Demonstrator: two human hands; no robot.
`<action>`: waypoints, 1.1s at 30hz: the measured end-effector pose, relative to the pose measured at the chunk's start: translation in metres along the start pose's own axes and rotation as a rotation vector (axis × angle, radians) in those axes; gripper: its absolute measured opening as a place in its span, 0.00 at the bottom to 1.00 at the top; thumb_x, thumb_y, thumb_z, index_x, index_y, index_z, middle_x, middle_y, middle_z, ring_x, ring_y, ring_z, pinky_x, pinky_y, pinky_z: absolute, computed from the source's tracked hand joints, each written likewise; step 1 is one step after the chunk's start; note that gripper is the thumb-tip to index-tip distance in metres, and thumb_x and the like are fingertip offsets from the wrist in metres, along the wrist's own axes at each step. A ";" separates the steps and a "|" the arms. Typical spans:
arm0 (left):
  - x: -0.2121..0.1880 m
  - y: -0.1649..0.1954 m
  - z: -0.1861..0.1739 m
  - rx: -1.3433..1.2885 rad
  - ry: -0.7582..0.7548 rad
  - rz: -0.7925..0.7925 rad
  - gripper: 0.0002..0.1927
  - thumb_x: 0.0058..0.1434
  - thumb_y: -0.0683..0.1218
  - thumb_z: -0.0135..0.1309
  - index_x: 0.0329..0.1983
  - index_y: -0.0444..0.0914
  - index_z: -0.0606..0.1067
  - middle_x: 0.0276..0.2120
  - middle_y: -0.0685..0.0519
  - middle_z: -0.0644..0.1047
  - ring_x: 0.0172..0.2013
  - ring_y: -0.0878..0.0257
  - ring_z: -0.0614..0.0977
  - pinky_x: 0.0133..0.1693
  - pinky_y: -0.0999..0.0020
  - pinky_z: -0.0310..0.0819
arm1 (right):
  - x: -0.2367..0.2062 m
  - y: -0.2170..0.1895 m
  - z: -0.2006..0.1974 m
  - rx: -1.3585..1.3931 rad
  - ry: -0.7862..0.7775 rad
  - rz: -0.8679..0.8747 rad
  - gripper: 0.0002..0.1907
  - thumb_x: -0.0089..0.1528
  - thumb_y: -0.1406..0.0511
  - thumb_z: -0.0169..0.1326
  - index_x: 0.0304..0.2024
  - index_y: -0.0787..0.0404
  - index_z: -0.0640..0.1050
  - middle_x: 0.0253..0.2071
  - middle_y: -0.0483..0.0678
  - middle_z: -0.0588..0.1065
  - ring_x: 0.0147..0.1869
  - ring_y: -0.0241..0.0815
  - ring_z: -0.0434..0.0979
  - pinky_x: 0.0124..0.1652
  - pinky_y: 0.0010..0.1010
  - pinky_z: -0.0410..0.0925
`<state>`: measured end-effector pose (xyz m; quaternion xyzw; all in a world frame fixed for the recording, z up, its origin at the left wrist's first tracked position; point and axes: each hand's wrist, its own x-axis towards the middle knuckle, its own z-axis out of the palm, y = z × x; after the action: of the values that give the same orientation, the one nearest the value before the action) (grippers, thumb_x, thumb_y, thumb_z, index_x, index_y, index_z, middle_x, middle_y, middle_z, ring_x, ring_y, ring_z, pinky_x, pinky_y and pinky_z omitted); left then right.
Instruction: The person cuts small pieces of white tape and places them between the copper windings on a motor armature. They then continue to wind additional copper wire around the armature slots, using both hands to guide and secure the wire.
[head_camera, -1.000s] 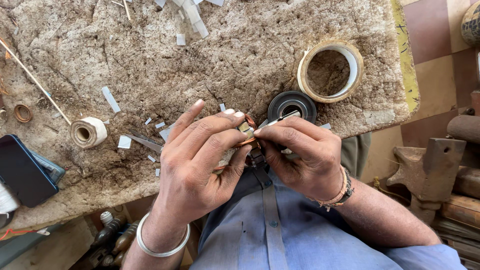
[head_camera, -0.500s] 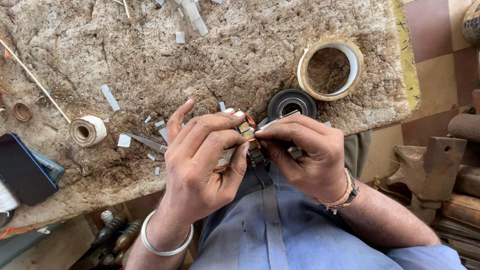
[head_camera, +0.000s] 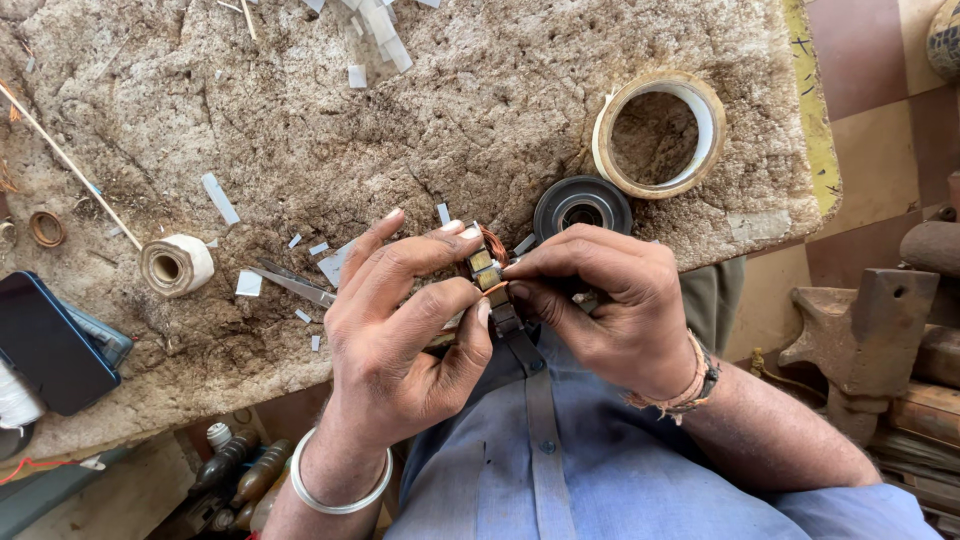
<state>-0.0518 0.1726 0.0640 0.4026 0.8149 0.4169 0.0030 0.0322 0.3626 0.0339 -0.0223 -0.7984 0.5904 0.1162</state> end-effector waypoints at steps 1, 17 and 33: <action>-0.001 -0.001 0.000 -0.013 0.002 -0.008 0.06 0.58 0.39 0.62 0.37 0.39 0.77 0.48 0.47 0.81 0.56 0.53 0.84 0.67 0.48 0.69 | 0.000 0.000 0.000 0.014 -0.002 0.015 0.09 0.59 0.74 0.66 0.42 0.63 0.81 0.38 0.48 0.81 0.39 0.38 0.84 0.39 0.26 0.75; -0.003 -0.002 0.000 -0.057 -0.015 -0.033 0.06 0.63 0.39 0.64 0.39 0.39 0.77 0.49 0.48 0.82 0.58 0.54 0.84 0.70 0.50 0.69 | -0.003 -0.008 0.004 -0.062 -0.018 -0.001 0.10 0.59 0.77 0.63 0.41 0.65 0.79 0.39 0.49 0.79 0.39 0.39 0.83 0.39 0.26 0.75; -0.007 -0.010 0.008 -0.150 0.005 -0.055 0.05 0.68 0.37 0.59 0.43 0.34 0.74 0.54 0.44 0.81 0.61 0.50 0.83 0.68 0.52 0.74 | 0.000 -0.007 0.003 -0.031 -0.008 0.036 0.06 0.61 0.75 0.62 0.40 0.66 0.79 0.38 0.49 0.79 0.38 0.36 0.81 0.37 0.24 0.72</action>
<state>-0.0507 0.1697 0.0500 0.3776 0.7921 0.4778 0.0426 0.0327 0.3573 0.0398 -0.0359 -0.8073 0.5802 0.1020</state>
